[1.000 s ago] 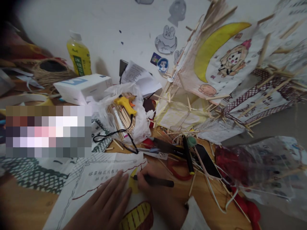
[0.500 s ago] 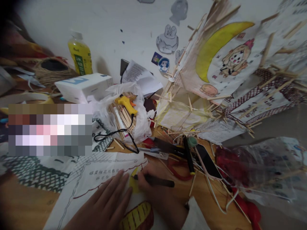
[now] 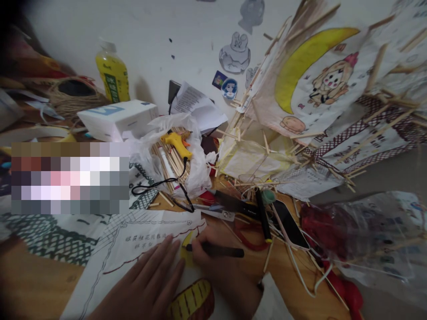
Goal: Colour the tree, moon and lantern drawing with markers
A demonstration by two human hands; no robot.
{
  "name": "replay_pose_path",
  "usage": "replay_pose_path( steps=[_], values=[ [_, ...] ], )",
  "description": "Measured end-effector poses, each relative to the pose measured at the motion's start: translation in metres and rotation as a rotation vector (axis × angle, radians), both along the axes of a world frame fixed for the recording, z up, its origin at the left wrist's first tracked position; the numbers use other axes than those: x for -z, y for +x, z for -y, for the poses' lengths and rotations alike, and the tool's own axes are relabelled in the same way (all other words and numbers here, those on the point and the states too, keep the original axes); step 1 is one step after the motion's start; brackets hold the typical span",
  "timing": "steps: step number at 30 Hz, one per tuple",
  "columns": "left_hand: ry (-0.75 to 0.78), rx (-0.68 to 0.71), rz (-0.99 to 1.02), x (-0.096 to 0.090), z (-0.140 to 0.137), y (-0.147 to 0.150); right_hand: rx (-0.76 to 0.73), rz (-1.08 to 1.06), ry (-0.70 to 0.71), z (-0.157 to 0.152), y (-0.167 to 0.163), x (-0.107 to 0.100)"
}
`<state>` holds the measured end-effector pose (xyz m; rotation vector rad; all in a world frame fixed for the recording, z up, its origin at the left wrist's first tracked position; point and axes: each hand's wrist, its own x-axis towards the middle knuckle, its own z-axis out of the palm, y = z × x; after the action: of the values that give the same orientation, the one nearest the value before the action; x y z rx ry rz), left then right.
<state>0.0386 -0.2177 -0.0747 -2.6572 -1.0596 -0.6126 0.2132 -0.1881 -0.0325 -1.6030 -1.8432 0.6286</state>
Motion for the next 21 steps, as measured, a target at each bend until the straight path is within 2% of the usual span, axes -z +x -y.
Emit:
replay_pose_path(
  steps=[11,21],
  values=[
    [-0.081,0.019,-0.025,0.0009,0.0011,-0.0013,0.020,-0.086,-0.028,-0.0019,0.0006,0.0026],
    [-0.027,0.009,0.004,-0.0022,0.0009,0.0005,0.004,-0.108,-0.039,-0.0021,0.0006,0.0033]
  ],
)
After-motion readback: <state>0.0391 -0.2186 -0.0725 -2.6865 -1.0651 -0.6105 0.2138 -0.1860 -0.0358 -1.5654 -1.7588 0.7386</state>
